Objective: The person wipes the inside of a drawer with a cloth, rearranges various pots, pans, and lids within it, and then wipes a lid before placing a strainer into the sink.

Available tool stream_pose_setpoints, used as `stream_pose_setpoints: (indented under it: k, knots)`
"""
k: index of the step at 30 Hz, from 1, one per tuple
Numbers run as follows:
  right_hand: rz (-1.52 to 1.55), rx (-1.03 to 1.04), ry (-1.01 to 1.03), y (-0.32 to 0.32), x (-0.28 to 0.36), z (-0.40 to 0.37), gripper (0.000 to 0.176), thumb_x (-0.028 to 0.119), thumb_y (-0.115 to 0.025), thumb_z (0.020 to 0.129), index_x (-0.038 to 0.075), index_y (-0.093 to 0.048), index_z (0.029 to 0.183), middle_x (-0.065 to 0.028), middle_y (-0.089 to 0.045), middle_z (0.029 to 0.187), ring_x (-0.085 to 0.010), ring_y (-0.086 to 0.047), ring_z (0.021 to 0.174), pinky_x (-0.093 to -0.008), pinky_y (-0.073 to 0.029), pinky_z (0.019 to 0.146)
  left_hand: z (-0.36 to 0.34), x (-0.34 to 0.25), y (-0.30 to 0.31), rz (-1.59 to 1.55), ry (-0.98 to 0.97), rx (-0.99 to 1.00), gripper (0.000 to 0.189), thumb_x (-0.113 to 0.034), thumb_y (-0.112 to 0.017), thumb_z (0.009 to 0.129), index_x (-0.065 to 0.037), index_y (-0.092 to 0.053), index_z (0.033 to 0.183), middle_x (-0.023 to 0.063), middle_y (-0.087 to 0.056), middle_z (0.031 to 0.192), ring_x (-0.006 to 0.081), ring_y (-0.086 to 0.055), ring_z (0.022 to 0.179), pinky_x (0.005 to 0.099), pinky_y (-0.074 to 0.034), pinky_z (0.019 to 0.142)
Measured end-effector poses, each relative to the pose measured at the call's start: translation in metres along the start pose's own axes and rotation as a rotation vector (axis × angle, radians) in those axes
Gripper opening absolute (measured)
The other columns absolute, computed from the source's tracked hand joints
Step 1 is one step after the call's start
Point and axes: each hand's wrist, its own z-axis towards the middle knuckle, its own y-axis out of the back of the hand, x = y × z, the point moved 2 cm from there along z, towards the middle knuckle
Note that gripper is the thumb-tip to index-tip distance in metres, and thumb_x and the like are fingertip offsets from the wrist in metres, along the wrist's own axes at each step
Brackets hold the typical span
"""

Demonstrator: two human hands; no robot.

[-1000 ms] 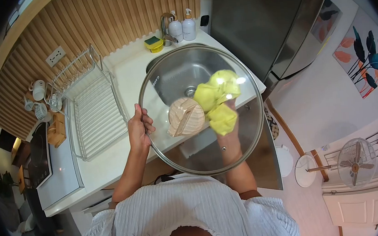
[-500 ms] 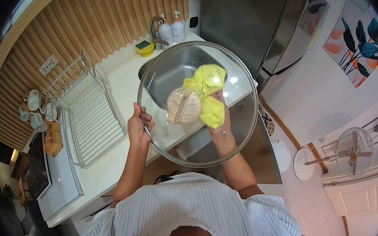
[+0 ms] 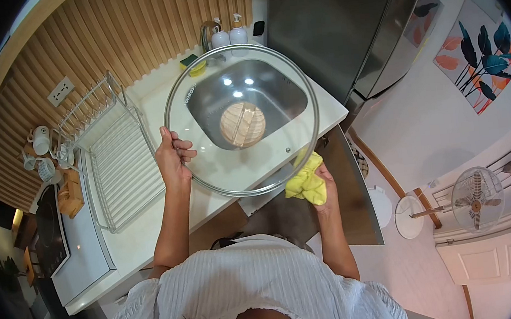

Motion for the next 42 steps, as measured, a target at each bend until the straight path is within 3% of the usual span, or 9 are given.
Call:
stream_pose_setpoints:
  k: [5, 8, 9, 21, 26, 30, 32, 34, 42]
  knots:
    - [0.044, -0.131, -0.072, -0.007, 0.008, -0.009, 0.038, 0.038, -0.050, 0.086, 0.005, -0.052, 0.105, -0.0057, -0.059, 0.088, -0.0178, -0.059, 0.075, -0.0325, -0.050, 0.065, 0.017, 0.005, 0.005, 0.006, -0.052, 0.041, 0.039, -0.045, -0.046, 0.087, -0.008, -0.049, 0.074, 0.0055, -0.052, 0.051, 0.0121, -0.048, 0.036, 0.0196, -0.025, 0.034]
    - [-0.191, -0.289, 0.019, -0.003, 0.013, -0.008, 0.033, 0.038, -0.056, 0.083, 0.007, -0.054, 0.094, -0.0031, -0.056, 0.075, -0.0152, -0.058, 0.063, -0.0308, -0.050, 0.056, 0.024, 0.002, 0.002, -0.003, -0.063, 0.044, 0.039, -0.045, -0.047, 0.087, -0.008, -0.049, 0.075, 0.0057, -0.051, 0.051, 0.0119, -0.047, 0.036, 0.0193, -0.024, 0.034]
    - [-0.213, -0.338, 0.052, -0.021, 0.018, -0.009, 0.020, 0.026, -0.060, 0.082, 0.006, -0.056, 0.080, -0.0007, -0.055, 0.066, -0.0103, -0.055, 0.055, -0.0251, -0.048, 0.050, 0.027, 0.000, 0.000, -0.014, -0.069, 0.048, 0.039, -0.044, -0.047, 0.087, -0.007, -0.049, 0.074, 0.0057, -0.051, 0.051, 0.0116, -0.047, 0.037, 0.0191, -0.024, 0.035]
    - [-0.496, -0.306, 0.123, -0.045, 0.022, 0.043, 0.017, 0.019, -0.063, 0.080, 0.003, -0.059, 0.080, -0.0028, -0.058, 0.068, -0.0102, -0.056, 0.053, -0.0246, -0.048, 0.045, 0.106, -0.012, -0.105, 0.163, -0.475, 0.415, 0.023, -0.022, -0.060, 0.079, -0.001, -0.053, 0.087, 0.0089, -0.058, 0.062, 0.0163, -0.056, 0.052, 0.0256, -0.042, 0.047]
    - [-0.831, -0.229, 0.328, -0.020, -0.006, 0.094, 0.028, 0.015, -0.063, 0.080, 0.006, -0.048, 0.059, 0.0054, -0.045, 0.057, -0.0010, -0.037, 0.050, -0.0190, -0.030, 0.043, 0.119, 0.042, -0.146, 1.040, -0.894, 0.396, 0.025, -0.022, -0.060, 0.075, -0.001, -0.053, 0.086, 0.0176, -0.060, 0.065, 0.0341, -0.059, 0.060, 0.0448, -0.045, 0.058]
    - [-1.234, -0.117, 0.428, -0.001, -0.029, 0.123, 0.033, 0.020, -0.067, 0.076, 0.003, -0.045, 0.058, -0.0023, -0.041, 0.052, -0.0070, -0.037, 0.049, -0.0258, -0.031, 0.044, 0.141, 0.096, -0.152, 1.105, -0.944, 0.400, 0.023, -0.022, -0.059, 0.077, -0.002, -0.052, 0.085, 0.0183, -0.060, 0.065, 0.0354, -0.060, 0.062, 0.0460, -0.045, 0.057]
    - [-1.477, 0.001, 0.590, -0.016, -0.033, 0.127, 0.031, 0.021, -0.069, 0.071, 0.003, -0.046, 0.059, -0.0092, -0.048, 0.057, -0.0256, -0.048, 0.055, -0.0344, -0.038, 0.050, 0.150, 0.117, -0.151, 1.150, -0.957, 0.443, 0.024, -0.022, -0.058, 0.077, -0.001, -0.051, 0.086, 0.0186, -0.060, 0.064, 0.0342, -0.060, 0.059, 0.0445, -0.045, 0.055]
    - [-1.646, 0.123, 0.765, -0.023, -0.040, 0.132, 0.027, 0.021, -0.069, 0.070, 0.005, -0.048, 0.061, -0.0084, -0.051, 0.059, -0.0275, -0.051, 0.057, -0.0371, -0.040, 0.051, 0.159, 0.133, -0.150, 1.222, -0.940, 0.449, 0.023, -0.021, -0.058, 0.077, -0.001, -0.049, 0.083, 0.0180, -0.059, 0.062, 0.0336, -0.059, 0.056, 0.0431, -0.045, 0.053]
    - [-1.619, 0.244, 0.675, -0.023, -0.040, 0.145, 0.026, 0.020, -0.070, 0.069, 0.006, -0.048, 0.060, -0.0061, -0.052, 0.059, -0.0247, -0.052, 0.056, -0.0357, -0.041, 0.050, 0.193, 0.179, -0.138, 1.340, -1.167, 0.513, 0.022, -0.022, -0.057, 0.079, -0.003, -0.045, 0.079, 0.0149, -0.058, 0.060, 0.0301, -0.059, 0.054, 0.0392, -0.045, 0.047]
